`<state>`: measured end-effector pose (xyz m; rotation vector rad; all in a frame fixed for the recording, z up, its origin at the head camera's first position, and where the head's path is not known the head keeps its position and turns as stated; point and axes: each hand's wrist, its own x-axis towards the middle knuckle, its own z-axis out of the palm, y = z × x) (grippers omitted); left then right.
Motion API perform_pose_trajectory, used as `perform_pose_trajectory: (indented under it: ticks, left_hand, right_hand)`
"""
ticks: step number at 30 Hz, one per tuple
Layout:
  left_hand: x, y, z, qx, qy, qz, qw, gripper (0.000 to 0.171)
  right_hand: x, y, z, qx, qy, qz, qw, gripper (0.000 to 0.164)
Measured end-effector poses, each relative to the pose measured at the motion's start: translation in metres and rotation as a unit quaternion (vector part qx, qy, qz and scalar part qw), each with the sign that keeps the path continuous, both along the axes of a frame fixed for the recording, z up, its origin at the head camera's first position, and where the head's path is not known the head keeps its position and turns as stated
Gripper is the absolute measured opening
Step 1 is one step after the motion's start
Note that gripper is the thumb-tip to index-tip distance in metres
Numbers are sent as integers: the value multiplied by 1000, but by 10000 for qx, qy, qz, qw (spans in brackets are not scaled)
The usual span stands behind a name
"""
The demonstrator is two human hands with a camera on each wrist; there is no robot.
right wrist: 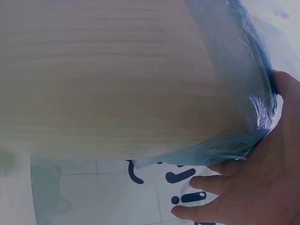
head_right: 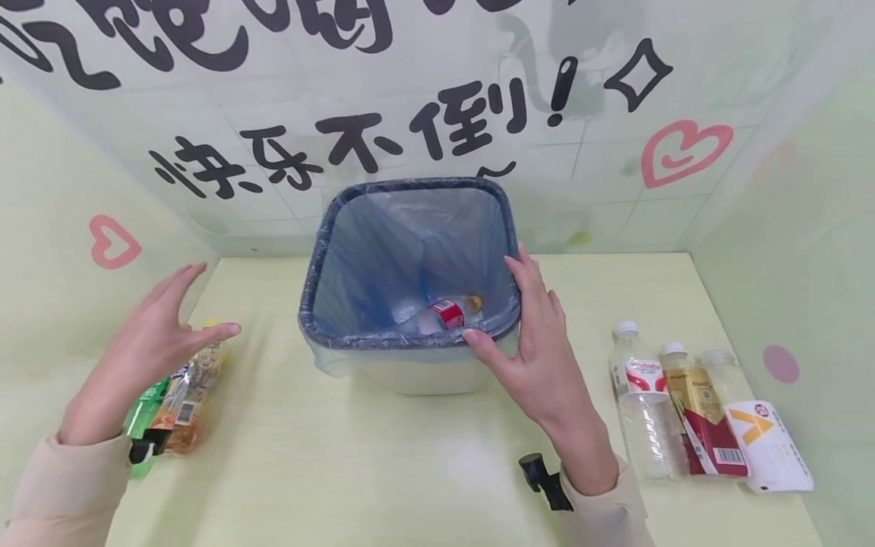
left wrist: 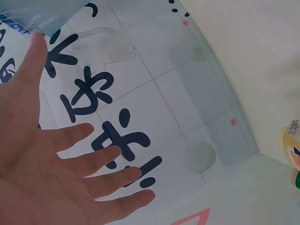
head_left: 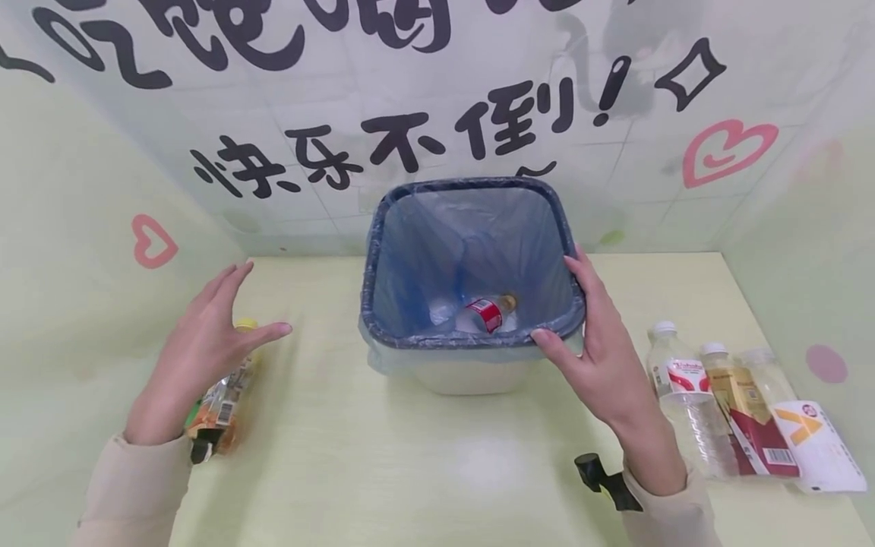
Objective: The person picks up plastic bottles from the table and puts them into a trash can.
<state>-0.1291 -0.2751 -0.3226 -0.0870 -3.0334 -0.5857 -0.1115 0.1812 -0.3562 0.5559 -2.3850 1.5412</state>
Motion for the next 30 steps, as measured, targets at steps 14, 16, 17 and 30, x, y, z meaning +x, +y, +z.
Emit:
perform_pose_trajectory:
  ticks: [14,16,17,30]
  left_hand:
    - [6,-12,-19,-211,-16,199,9996,109]
    - [7,-13,-21,-207,-69,225,9995,108]
    - [7,-14,-22,-200,-101,243,9995,108]
    - [12,-24,-32,-226,-394,464,9979,106]
  right_hand:
    - [0,0,0,-10,-26,-3,10000,87]
    - [0,0,0,-23,-48,0,10000,87]
    - [0,0,0,-27,-53,-3,10000,87]
    - [1,-2,2,47,-66,-63,9999,85]
